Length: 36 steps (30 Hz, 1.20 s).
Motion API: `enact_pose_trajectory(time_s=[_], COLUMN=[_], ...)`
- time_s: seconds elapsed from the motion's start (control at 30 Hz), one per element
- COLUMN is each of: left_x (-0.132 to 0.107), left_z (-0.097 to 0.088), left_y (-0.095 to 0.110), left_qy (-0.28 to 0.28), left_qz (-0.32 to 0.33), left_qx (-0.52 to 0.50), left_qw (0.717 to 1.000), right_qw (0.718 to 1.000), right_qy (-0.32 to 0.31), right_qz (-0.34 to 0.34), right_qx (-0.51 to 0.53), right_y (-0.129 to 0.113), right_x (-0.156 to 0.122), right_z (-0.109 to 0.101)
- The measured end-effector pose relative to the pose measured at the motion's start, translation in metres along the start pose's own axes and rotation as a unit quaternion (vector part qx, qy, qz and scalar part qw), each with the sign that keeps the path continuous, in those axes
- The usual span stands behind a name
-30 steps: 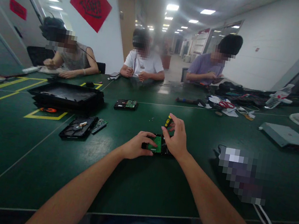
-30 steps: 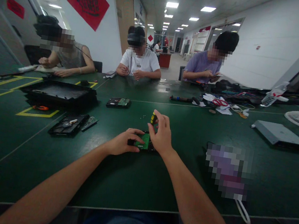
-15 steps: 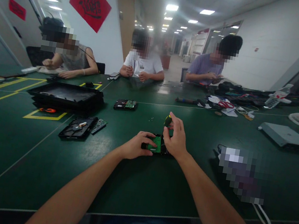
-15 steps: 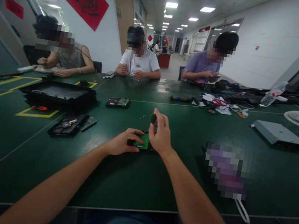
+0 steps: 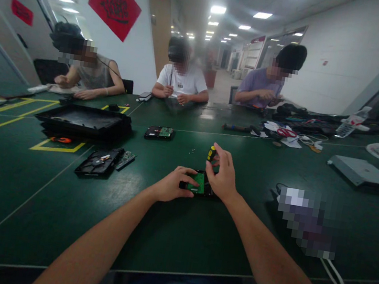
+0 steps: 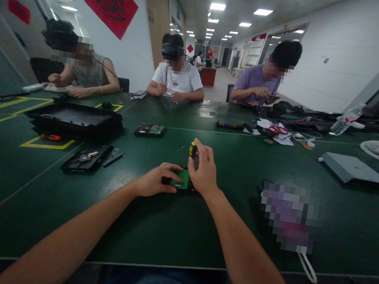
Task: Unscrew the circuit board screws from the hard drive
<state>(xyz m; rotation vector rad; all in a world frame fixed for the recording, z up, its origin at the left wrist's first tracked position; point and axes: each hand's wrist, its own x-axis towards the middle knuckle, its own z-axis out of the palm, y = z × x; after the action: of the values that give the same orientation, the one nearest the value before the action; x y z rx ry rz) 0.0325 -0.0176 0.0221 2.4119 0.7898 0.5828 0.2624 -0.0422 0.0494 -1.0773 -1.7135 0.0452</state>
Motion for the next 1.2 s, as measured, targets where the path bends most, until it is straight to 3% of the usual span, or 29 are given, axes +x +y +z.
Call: enact_pose_trajectory(time_s=[1.2], left_x=[-0.0009], left_z=[-0.0017], left_y=[0.0035], left_qy=[0.006], left_qz=[-0.001], left_qx=[-0.002], left_qw=[1.0], right_qw=[1.0], right_qy=[0.01], right_qz=[-0.006], right_qx=[0.004], right_y=[0.0049], right_x=[0.0018], right_z=[0.0005])
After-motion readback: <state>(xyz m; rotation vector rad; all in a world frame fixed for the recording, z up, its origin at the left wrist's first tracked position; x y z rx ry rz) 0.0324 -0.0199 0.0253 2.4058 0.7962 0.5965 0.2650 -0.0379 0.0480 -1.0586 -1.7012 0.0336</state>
